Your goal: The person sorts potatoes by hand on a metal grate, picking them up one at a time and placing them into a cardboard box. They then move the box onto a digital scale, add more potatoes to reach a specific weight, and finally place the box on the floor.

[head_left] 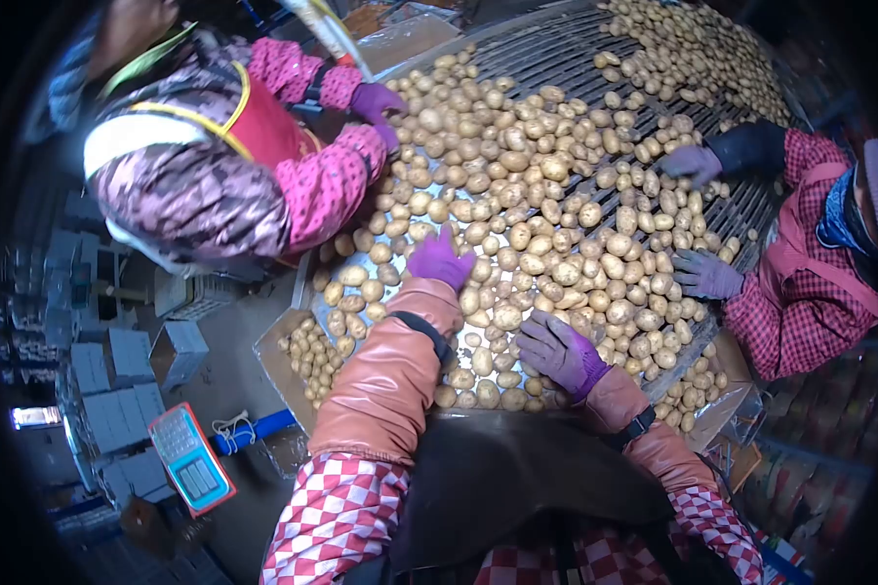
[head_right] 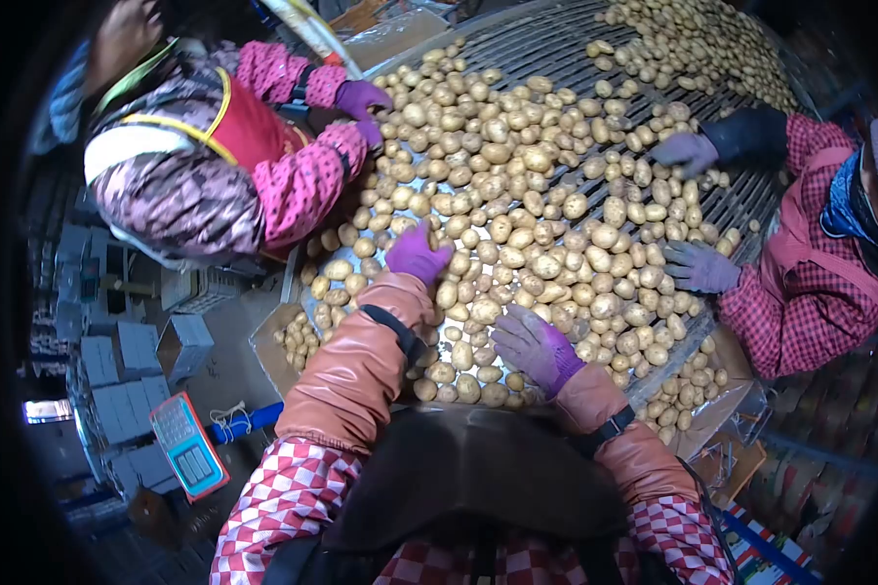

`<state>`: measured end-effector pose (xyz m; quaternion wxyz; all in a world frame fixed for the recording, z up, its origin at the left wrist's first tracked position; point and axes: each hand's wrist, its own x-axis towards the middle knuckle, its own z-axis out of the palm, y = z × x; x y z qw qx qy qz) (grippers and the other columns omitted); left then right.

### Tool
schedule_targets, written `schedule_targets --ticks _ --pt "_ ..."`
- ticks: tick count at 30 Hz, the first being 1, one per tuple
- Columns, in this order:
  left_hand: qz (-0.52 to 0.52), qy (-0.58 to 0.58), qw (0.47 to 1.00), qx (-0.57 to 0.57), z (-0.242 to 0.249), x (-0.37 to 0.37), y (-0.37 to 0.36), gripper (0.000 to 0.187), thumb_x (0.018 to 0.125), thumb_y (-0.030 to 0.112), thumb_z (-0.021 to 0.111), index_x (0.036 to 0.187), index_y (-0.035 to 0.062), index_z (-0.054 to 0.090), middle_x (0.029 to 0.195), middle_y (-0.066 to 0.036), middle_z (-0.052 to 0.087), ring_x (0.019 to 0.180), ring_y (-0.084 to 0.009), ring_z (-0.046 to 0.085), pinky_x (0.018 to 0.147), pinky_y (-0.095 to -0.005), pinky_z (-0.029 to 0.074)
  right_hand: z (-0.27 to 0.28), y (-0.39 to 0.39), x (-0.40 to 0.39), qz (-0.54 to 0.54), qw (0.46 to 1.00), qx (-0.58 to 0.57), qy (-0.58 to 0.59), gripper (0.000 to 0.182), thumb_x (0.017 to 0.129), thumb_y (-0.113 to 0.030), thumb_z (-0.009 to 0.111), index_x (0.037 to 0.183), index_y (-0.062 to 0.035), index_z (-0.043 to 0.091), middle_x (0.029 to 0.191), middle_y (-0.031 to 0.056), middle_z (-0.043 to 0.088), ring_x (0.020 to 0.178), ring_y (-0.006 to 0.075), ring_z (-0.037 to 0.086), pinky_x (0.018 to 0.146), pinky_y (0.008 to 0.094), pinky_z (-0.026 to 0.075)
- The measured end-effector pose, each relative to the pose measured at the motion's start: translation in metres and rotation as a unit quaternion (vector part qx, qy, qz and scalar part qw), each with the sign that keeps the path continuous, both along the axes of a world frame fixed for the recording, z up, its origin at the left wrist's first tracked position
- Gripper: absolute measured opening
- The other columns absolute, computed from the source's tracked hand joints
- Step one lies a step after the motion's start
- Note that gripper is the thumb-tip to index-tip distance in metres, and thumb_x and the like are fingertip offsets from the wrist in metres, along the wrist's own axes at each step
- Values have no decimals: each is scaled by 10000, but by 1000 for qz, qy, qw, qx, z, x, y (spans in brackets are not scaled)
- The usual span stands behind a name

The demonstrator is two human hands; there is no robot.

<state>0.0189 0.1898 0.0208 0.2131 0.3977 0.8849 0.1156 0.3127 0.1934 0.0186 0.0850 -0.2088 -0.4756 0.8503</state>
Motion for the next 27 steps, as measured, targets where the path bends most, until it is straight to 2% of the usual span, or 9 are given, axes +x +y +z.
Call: schedule_targets --ticks 1,4,6,8,11,13,15,22,27 --pt "29 79 992 95 -36 21 3 591 763 427 690 1261 144 545 1319 -201 463 1168 -379 505 932 -517 439 -10 6 9 36 934 356 3 450 1014 -187 379 1447 -72 340 1415 139 442 1270 254 469 1072 414 394" --pt "-114 -40 972 204 2 50 -27 467 818 336 659 1227 124 582 1180 -191 574 1084 -364 561 937 -450 453 37 18 1 -18 850 520 -76 464 1003 -229 511 1391 -2 398 1287 145 565 1220 247 538 1043 383 443" --pt "-155 -217 927 265 3 60 -53 387 852 272 635 1201 108 608 1108 -187 619 1025 -346 597 903 -416 476 46 15 -13 -227 970 -60 -67 454 993 -192 538 1367 33 411 1248 146 587 1111 185 601 970 332 496" --pt "-127 -306 911 246 19 61 -67 335 874 225 614 1183 96 624 1068 -187 639 982 -331 622 865 -398 496 66 27 -17 -177 954 213 -117 463 979 -213 573 1351 28 437 1194 119 622 1094 174 601 948 329 500" --pt "-19 -147 957 251 36 10 -27 276 877 198 577 1103 67 666 1011 -158 671 929 -317 647 829 -401 512 65 53 -37 -197 967 5 -161 451 978 -289 558 1344 -33 490 1211 123 605 1062 204 614 895 351 517" --pt "-38 14 986 165 5 -25 4 346 864 197 587 1201 121 611 1032 -165 667 948 -346 641 794 -462 515 47 72 -62 -191 962 162 -111 438 937 -261 604 1297 -20 535 1131 145 656 999 236 650 868 336 515" --pt "-71 59 996 22 4 -31 29 283 881 203 553 1153 135 595 981 -185 668 924 -359 652 761 -489 516 40 90 -94 -167 868 463 -64 468 911 -253 621 1305 -17 526 1128 175 659 988 262 660 863 342 515" --pt "-138 59 987 -53 -44 -53 55 187 857 212 571 999 97 611 941 -216 676 907 -401 653 751 -473 516 -9 96 -184 22 731 554 -399 444 824 -305 632 1214 -107 557 1012 174 679 937 355 660 802 450 524" --pt "110 -398 876 248 -50 -73 25 291 859 162 648 1116 37 590 818 -106 676 615 -197 623 538 -324 495 9 110 -141 -98 898 359 -235 489 833 -94 639 1311 -118 537 1157 96 642 1022 219 644 872 311 517"
